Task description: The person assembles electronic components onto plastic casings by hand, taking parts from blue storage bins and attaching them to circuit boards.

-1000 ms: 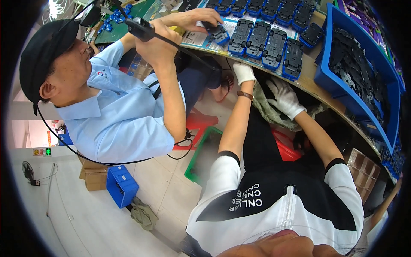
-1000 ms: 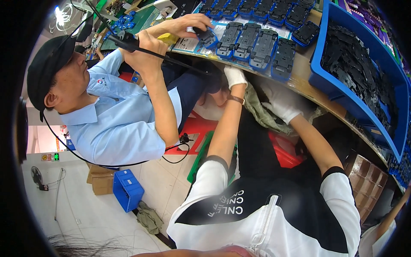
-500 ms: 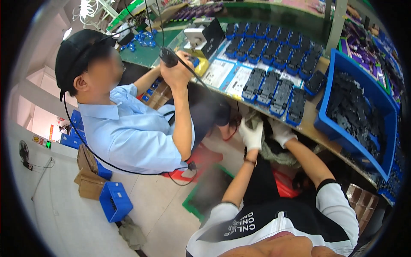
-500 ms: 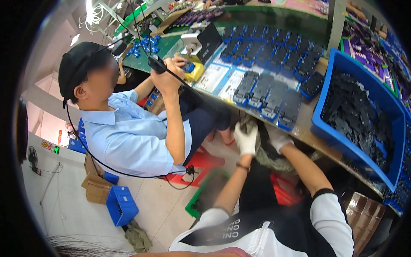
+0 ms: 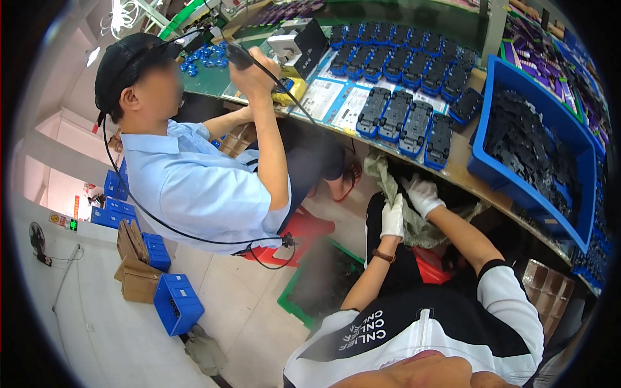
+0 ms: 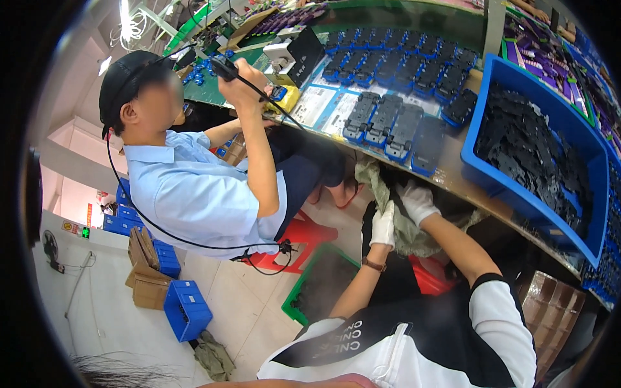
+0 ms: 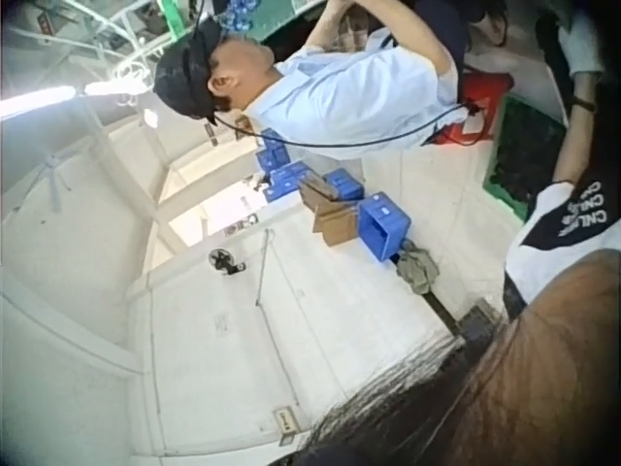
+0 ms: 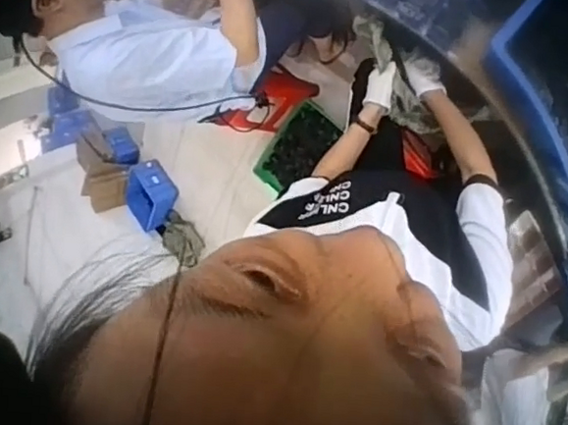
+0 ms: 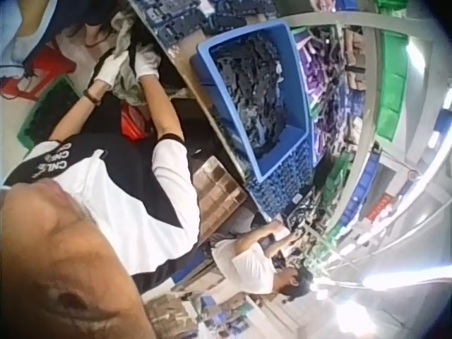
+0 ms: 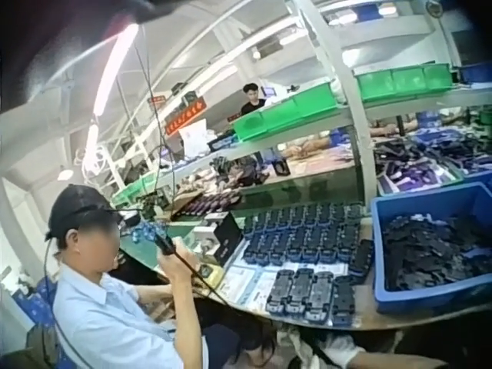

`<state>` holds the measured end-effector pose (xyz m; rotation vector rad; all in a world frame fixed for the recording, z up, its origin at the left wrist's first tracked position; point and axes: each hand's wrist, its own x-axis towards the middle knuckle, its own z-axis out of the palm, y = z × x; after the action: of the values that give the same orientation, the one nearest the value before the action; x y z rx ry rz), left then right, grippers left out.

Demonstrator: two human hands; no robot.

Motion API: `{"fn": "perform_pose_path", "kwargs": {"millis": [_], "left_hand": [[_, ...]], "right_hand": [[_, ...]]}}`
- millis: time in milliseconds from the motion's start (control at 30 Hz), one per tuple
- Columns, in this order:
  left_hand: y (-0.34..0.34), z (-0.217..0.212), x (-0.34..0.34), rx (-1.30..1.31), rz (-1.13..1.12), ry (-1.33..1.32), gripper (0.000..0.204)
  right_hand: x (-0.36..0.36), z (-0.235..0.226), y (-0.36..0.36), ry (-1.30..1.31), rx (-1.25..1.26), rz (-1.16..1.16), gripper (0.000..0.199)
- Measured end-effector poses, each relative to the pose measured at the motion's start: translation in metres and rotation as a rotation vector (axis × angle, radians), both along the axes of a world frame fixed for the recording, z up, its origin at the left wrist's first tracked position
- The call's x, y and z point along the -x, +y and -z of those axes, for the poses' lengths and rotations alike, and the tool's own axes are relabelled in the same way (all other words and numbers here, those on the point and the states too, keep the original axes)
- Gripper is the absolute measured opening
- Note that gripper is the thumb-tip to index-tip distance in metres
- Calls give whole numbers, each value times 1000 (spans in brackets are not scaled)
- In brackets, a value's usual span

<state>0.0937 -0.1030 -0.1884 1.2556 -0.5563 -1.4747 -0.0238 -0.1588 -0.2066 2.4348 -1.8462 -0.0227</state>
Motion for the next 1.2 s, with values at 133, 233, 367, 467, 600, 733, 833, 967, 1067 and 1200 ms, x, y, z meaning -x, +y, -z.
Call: {"fn": "perform_pose_path", "kwargs": {"millis": [133, 233, 367, 467, 600, 733, 833, 967, 1067, 1200], "left_hand": [[-2, -10, -2, -24, -8, -67, 45], [4, -40, -14, -70, -33, 1, 45], [11, -40, -16, -62, -51, 82, 44], [17, -45, -9, -90, -44, 44, 44], [23, -38, -5, -70, -15, 99, 37], [26, -24, -13, 22, 68, 268, 32], [22, -1, -10, 310, 436, 1262, 34], [25, -27, -10, -228, -10, 127, 36], [22, 5, -16, -86, -32, 205, 38], [13, -27, 10, -142, 1, 137, 44]], "right_hand": [[13, -9, 1, -135, 162, 127, 31], [19, -61, 17, -148, 250, 53, 10], [26, -93, 43, -240, 164, 19, 13], [41, -112, 63, -283, 297, -132, 21], [43, -154, 79, -307, 352, -103, 26], [37, -205, 98, -515, 436, -293, 35], [48, -266, 118, -793, 259, -108, 31], [98, -333, 142, -996, 321, 10, 28], [166, -337, 144, -852, 737, 120, 25], [284, -324, 155, 193, 897, 681, 35]]}}
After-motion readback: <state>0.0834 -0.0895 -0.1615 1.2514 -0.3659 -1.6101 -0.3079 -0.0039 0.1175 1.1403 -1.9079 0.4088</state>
